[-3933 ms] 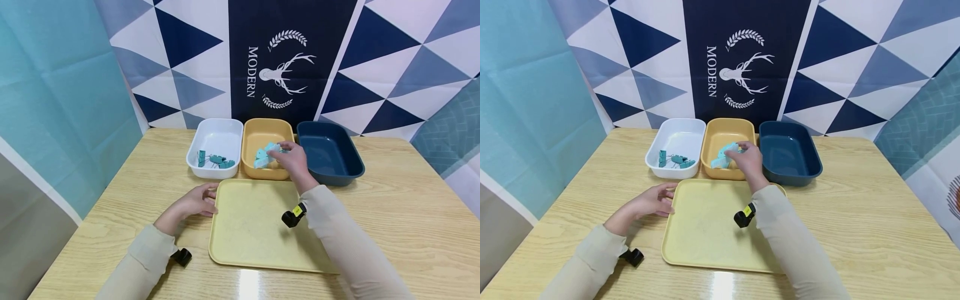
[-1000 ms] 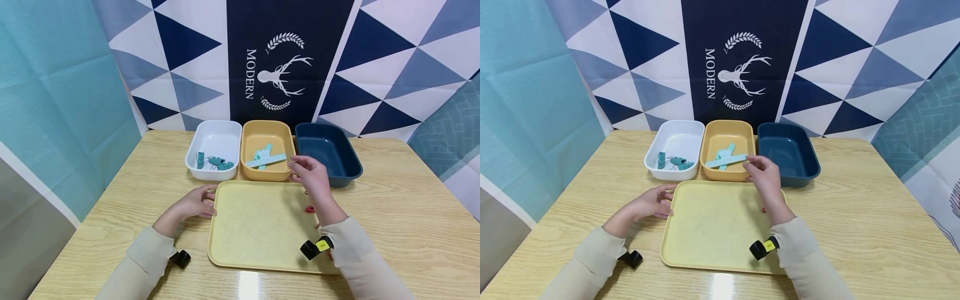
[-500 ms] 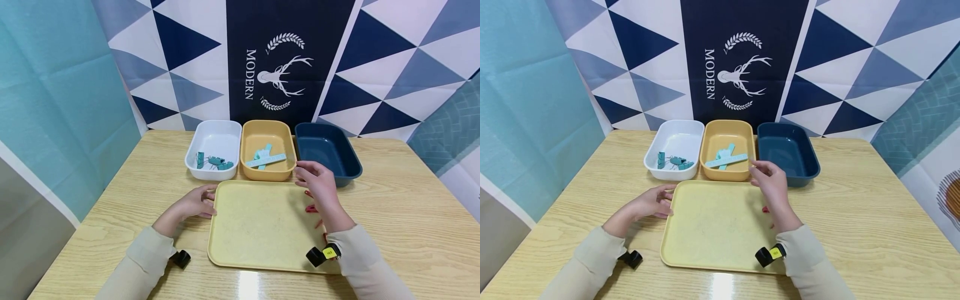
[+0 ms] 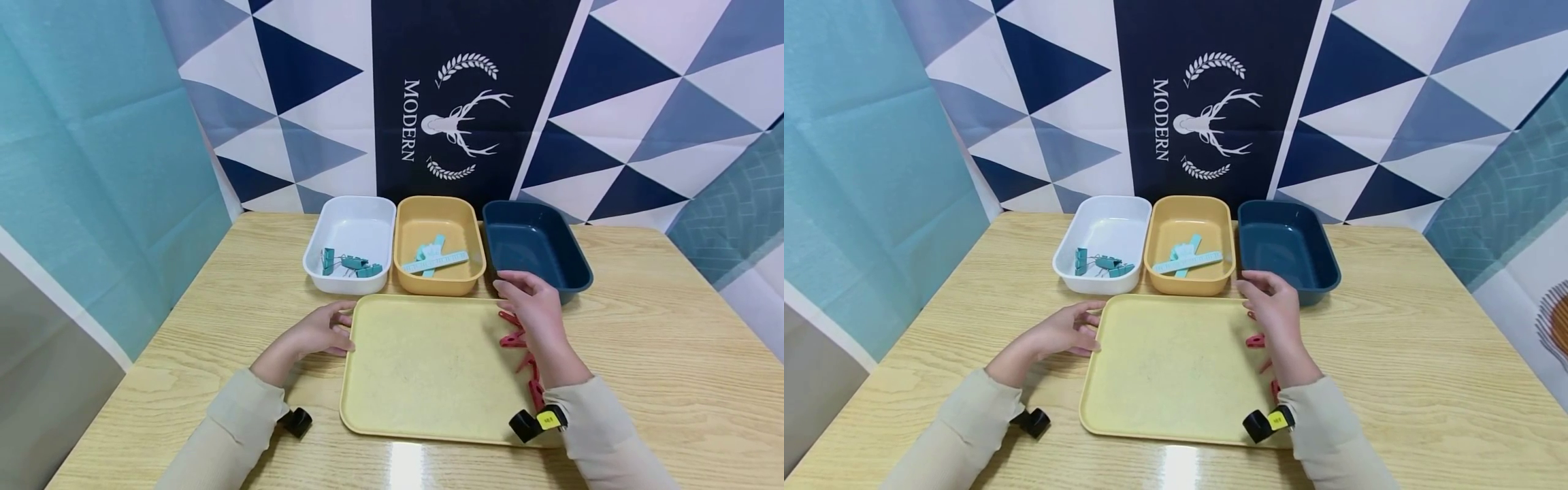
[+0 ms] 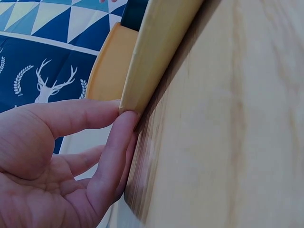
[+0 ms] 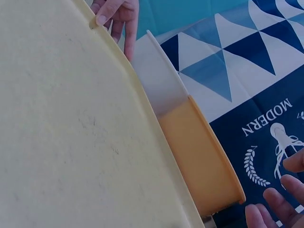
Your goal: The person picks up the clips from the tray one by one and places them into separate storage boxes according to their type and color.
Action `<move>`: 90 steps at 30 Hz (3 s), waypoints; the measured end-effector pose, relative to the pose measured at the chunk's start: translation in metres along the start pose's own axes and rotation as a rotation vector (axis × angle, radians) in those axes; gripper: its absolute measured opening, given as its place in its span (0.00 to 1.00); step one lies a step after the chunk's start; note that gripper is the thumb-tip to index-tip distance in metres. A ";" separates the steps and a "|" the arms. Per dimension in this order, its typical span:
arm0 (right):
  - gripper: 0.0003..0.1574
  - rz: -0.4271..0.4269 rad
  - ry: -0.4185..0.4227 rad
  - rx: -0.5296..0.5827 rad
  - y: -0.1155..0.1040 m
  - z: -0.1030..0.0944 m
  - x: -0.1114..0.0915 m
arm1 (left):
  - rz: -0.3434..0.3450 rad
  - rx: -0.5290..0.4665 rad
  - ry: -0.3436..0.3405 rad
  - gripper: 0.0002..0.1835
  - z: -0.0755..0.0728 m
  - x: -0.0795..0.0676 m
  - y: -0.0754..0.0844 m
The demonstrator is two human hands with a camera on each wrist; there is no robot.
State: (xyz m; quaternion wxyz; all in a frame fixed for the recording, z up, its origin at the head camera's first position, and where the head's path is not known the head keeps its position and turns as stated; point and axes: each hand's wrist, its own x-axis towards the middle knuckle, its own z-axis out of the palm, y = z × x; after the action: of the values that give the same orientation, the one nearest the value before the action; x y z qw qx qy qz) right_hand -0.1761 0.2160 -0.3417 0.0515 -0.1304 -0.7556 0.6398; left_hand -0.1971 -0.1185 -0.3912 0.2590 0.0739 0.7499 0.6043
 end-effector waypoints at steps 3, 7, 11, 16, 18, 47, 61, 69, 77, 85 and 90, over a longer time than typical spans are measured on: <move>0.27 0.010 0.016 -0.021 0.001 -0.003 0.001 | 0.002 -0.002 0.000 0.43 0.000 0.000 0.000; 0.27 0.023 0.036 -0.048 0.004 -0.008 0.003 | 0.006 -0.004 -0.005 0.43 0.000 0.001 -0.001; 0.28 0.019 0.041 -0.085 0.009 -0.012 0.005 | 0.012 -0.004 -0.010 0.43 -0.001 0.001 -0.002; 0.28 0.038 0.036 -0.124 0.015 -0.017 0.007 | 0.016 -0.001 -0.017 0.43 -0.002 0.001 -0.002; 0.27 0.049 0.036 -0.137 0.017 -0.019 0.008 | 0.017 -0.003 -0.019 0.43 -0.002 0.001 -0.002; 0.28 -0.034 -0.324 -0.535 0.036 -0.030 0.016 | -0.004 0.026 0.008 0.43 0.000 0.000 0.000; 0.15 -0.051 -0.224 -0.509 0.037 -0.031 0.016 | -0.020 0.031 0.032 0.43 0.002 0.002 0.000; 0.21 0.055 -0.182 -0.366 0.032 -0.036 0.018 | -0.026 0.042 0.040 0.42 0.001 0.002 -0.001; 0.18 0.038 -0.196 -0.134 0.027 -0.039 0.014 | -0.014 0.043 0.034 0.43 0.000 0.002 -0.002; 0.04 0.049 -0.192 0.079 0.025 -0.043 0.015 | -0.009 0.045 0.030 0.42 0.000 0.001 -0.001; 0.10 0.052 -0.194 0.212 0.023 -0.044 0.015 | -0.011 0.045 0.028 0.42 0.000 0.001 -0.001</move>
State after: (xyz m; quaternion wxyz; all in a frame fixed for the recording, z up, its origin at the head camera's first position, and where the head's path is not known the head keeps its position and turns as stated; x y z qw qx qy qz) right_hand -0.1762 0.2656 -0.3579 -0.0252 -0.0814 -0.6814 0.7269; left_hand -0.1978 -0.1179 -0.3928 0.2499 0.0669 0.7674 0.5866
